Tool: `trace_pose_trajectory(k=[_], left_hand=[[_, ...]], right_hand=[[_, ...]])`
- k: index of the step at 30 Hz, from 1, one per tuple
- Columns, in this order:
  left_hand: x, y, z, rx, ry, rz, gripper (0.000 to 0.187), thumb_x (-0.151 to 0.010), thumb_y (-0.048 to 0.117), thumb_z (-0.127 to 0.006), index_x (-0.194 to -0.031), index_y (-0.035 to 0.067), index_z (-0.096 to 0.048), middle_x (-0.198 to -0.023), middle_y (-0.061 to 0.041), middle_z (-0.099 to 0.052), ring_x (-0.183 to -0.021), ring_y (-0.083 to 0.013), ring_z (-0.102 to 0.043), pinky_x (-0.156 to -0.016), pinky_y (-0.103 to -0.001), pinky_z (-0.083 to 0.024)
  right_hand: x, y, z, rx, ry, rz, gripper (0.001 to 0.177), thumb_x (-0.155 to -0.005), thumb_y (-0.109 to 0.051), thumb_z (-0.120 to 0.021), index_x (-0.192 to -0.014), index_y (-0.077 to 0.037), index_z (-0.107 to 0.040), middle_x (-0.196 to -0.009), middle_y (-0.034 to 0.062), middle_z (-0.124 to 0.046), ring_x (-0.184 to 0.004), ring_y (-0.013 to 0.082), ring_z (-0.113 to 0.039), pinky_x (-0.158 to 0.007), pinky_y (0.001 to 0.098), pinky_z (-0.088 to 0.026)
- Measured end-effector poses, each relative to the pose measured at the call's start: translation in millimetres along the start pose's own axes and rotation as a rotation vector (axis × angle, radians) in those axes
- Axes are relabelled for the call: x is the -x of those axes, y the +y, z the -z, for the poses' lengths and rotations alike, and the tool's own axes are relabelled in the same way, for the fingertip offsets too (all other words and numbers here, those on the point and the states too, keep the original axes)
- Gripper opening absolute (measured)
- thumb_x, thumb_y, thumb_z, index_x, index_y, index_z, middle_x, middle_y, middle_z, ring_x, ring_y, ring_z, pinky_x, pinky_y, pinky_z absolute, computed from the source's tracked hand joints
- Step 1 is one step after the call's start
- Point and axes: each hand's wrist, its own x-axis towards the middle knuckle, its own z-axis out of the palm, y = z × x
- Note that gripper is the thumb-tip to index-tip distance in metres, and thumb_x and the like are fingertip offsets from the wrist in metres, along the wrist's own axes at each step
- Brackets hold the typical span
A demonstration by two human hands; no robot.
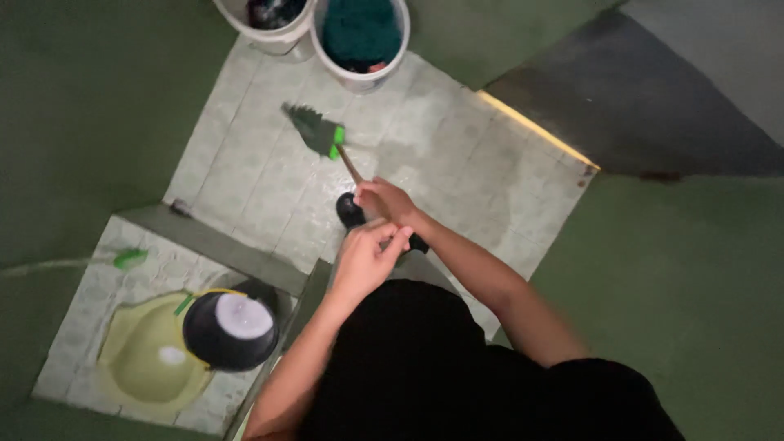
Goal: Scrubbing the bathroom floor with a long-handled brush.
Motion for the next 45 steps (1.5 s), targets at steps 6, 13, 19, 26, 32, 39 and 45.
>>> trace_pose_trajectory(k=[6,13,19,26,32,39,45], left_hand=[[15,1,-69,0.086,-0.262,0.15,0.033,-0.098,0.032,-0.068,-0.079,0.005,-0.073,-0.057,-0.005,-0.058,-0.05,-0.0078,-0.048,-0.048,-0.031,-0.036],[17,-107,-200,0.387,-0.512,0.148,0.038,-0.101,0.033,-0.063,-0.079,0.003,-0.069,-0.071,0.005,-0.063,-0.071,-0.004,-0.054,-0.067,-0.026,-0.045],[18,-214,-278,0.296,-0.687,0.179,0.033,-0.099,0.033,-0.063,-0.086,0.005,-0.075,-0.082,0.003,-0.071,-0.082,-0.0073,-0.061,-0.078,-0.027,-0.05],[1,-218,-267,0.214,-0.851,0.6,0.04,-0.099,0.05,-0.066,-0.106,0.011,-0.072,-0.085,0.003,-0.058,-0.077,-0.0091,-0.051,-0.066,-0.027,-0.044],[-51,-192,-172,0.149,-0.542,0.454,0.041,-0.084,0.046,-0.078,-0.102,0.01,-0.07,-0.085,0.0,-0.063,-0.076,-0.0125,-0.057,-0.065,-0.03,-0.047],[-46,-92,12,-0.209,-0.193,0.352,0.048,-0.077,0.048,-0.08,-0.099,0.009,-0.064,-0.078,-0.011,-0.07,-0.072,-0.0253,-0.069,-0.067,-0.039,-0.054],[-15,-41,72,-0.43,0.002,0.312,0.045,-0.08,0.051,-0.076,-0.094,0.01,-0.064,-0.07,-0.013,-0.07,-0.072,-0.0344,-0.071,-0.066,-0.046,-0.053]], right_hand=[[111,21,80,-0.008,-0.048,-0.04,0.018,-0.092,-0.028,-0.059,-0.1,-0.013,-0.065,-0.092,0.0094,-0.065,-0.091,0.0318,-0.061,-0.081,0.0426,-0.05],[233,124,102,0.244,-0.126,-0.446,0.04,-0.081,-0.041,-0.069,-0.102,-0.008,-0.068,-0.099,0.0166,-0.073,-0.096,0.0387,-0.068,-0.079,0.0473,-0.054],[311,207,91,0.319,-0.201,-0.858,0.06,-0.09,-0.06,-0.065,-0.113,-0.005,-0.066,-0.108,0.0208,-0.071,-0.098,0.0399,-0.068,-0.079,0.0517,-0.053],[333,257,67,-0.052,-0.181,-1.015,0.061,-0.094,-0.063,-0.058,-0.116,-0.007,-0.061,-0.096,0.0171,-0.072,-0.091,0.0396,-0.07,-0.079,0.0517,-0.053],[214,221,16,0.118,0.181,-0.811,0.044,-0.088,-0.049,-0.068,-0.107,-0.009,-0.061,-0.096,0.0204,-0.072,-0.093,0.0414,-0.07,-0.08,0.049,-0.054],[39,139,-55,0.046,0.187,-0.651,0.044,-0.09,-0.045,-0.071,-0.11,-0.009,-0.058,-0.099,0.0195,-0.074,-0.098,0.0389,-0.07,-0.083,0.0474,-0.053],[-51,50,-73,-0.138,-0.043,-0.388,0.043,-0.085,-0.029,-0.072,-0.122,-0.014,-0.055,-0.099,0.0095,-0.071,-0.092,0.0262,-0.069,-0.083,0.0398,-0.054]])
